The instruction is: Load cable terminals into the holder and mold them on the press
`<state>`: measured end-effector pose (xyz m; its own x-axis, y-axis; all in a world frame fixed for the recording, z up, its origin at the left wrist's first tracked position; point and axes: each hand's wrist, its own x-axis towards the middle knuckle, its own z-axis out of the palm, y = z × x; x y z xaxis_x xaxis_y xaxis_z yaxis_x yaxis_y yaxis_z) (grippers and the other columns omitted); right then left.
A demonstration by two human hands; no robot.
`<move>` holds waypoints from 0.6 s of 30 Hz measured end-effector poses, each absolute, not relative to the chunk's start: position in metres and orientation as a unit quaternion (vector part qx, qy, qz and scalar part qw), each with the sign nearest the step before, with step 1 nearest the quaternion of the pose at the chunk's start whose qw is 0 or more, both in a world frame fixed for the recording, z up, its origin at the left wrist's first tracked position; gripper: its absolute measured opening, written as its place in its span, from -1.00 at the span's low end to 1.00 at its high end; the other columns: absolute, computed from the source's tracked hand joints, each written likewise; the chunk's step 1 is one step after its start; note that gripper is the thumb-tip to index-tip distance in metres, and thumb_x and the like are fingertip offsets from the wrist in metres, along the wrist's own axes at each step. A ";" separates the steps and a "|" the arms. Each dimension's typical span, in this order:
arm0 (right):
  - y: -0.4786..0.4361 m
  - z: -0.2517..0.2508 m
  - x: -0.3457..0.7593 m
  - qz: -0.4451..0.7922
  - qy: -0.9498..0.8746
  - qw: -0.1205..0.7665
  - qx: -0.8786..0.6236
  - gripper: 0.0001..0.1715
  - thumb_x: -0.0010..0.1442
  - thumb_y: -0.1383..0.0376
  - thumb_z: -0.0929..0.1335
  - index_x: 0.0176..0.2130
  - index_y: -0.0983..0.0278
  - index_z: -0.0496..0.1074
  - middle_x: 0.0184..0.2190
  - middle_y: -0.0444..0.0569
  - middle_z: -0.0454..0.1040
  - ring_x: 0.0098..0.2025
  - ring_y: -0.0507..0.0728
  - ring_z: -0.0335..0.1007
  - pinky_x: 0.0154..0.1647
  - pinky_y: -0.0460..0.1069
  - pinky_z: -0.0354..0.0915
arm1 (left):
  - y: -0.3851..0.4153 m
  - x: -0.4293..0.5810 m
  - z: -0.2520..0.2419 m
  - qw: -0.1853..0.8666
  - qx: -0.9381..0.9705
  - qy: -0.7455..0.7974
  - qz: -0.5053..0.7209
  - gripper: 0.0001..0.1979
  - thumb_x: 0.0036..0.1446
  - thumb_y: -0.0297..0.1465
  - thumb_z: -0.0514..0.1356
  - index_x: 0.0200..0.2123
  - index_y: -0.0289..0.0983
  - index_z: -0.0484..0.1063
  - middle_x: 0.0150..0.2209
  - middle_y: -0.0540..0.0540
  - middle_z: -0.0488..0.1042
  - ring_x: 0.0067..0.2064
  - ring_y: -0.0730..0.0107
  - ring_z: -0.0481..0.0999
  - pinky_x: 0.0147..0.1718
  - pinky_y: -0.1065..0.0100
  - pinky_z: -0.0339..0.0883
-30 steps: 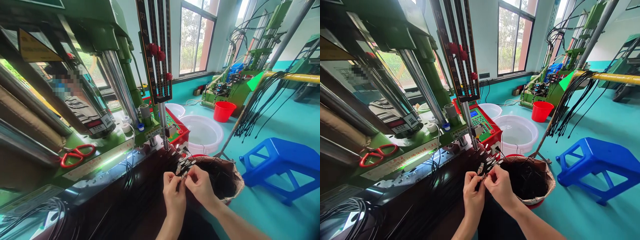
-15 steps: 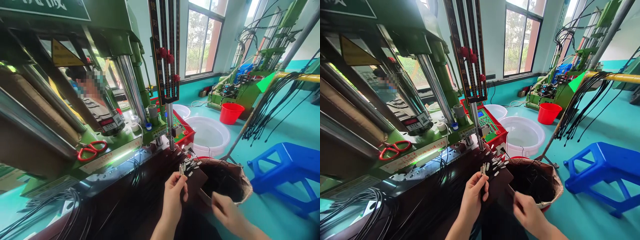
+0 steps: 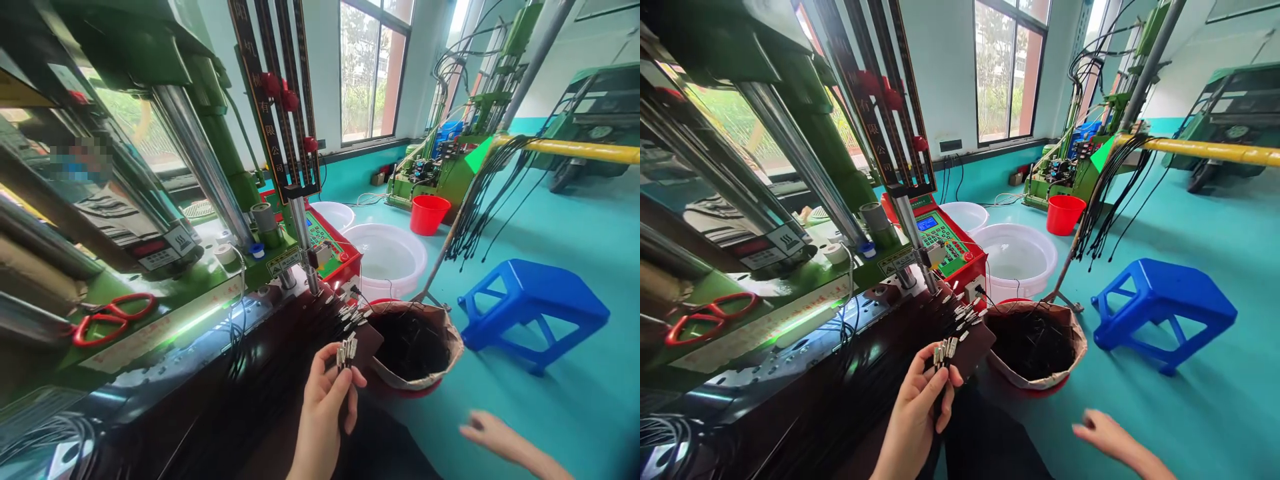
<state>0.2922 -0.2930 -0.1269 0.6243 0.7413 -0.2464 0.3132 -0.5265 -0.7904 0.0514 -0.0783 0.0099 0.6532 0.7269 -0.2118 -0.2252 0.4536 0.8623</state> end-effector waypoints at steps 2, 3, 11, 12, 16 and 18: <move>-0.242 -0.100 0.287 0.343 -0.358 0.404 -0.768 -0.54 0.01 -0.08 0.27 -0.57 0.21 0.46 -0.52 0.13 0.49 -0.42 0.24 0.43 -0.36 0.15 0.29 | -0.078 0.052 0.007 0.811 0.424 0.300 0.269 -0.69 0.08 -0.26 0.14 -0.15 -0.32 0.27 -0.54 0.02 0.36 -0.66 0.66 0.12 -0.78 0.59 -0.04; -0.217 -0.085 0.282 0.367 -0.374 0.425 -0.738 -0.49 0.11 -0.07 0.20 -0.29 0.23 0.50 -0.31 0.13 0.52 -0.24 0.23 0.44 -0.21 0.13 0.31 | -0.079 0.052 0.005 0.817 0.419 0.305 0.254 -0.69 0.08 -0.25 0.14 -0.19 -0.35 0.30 -0.57 0.03 0.33 -0.66 0.66 0.12 -0.78 0.59 -0.03; -0.071 0.045 0.203 0.554 -0.590 0.458 -0.369 -0.44 0.23 0.03 0.17 0.13 0.22 0.23 0.15 0.06 0.25 0.18 0.14 0.10 0.20 0.14 -0.04 | -0.079 0.054 -0.005 0.825 0.399 0.302 0.264 -0.65 0.07 -0.15 0.11 -0.36 -0.38 0.34 -0.68 0.02 0.31 -0.71 0.61 0.18 -0.79 0.55 0.01; -0.062 0.052 0.195 0.556 -0.627 0.401 -0.369 -0.44 0.23 0.05 0.17 0.14 0.24 0.22 0.13 0.06 0.27 0.17 0.13 0.12 0.19 0.13 -0.02 | -0.078 0.054 -0.006 0.825 0.394 0.303 0.269 -0.63 0.06 -0.13 0.11 -0.37 -0.38 0.34 -0.69 0.02 0.31 -0.72 0.60 0.18 -0.80 0.55 0.02; -0.043 0.063 0.173 0.535 -0.721 0.208 -0.388 -0.44 0.22 0.08 0.19 0.15 0.19 0.20 0.12 0.00 0.29 0.07 0.17 0.26 0.02 0.07 0.24 | -0.076 0.051 -0.010 0.829 0.355 0.318 0.293 -0.54 -0.03 -0.02 0.14 -0.39 -0.37 0.33 -0.69 0.01 0.32 -0.73 0.57 0.20 -0.82 0.52 0.04; -0.041 0.062 0.167 0.499 -0.754 0.164 -0.394 -0.41 0.17 0.08 0.25 0.16 0.18 0.20 0.13 0.01 0.27 0.08 0.20 0.24 0.01 0.07 0.25 | -0.075 0.050 -0.014 0.830 0.335 0.338 0.293 -0.46 -0.11 0.06 0.15 -0.41 -0.37 0.33 -0.70 0.02 0.30 -0.75 0.57 0.19 -0.83 0.52 -0.01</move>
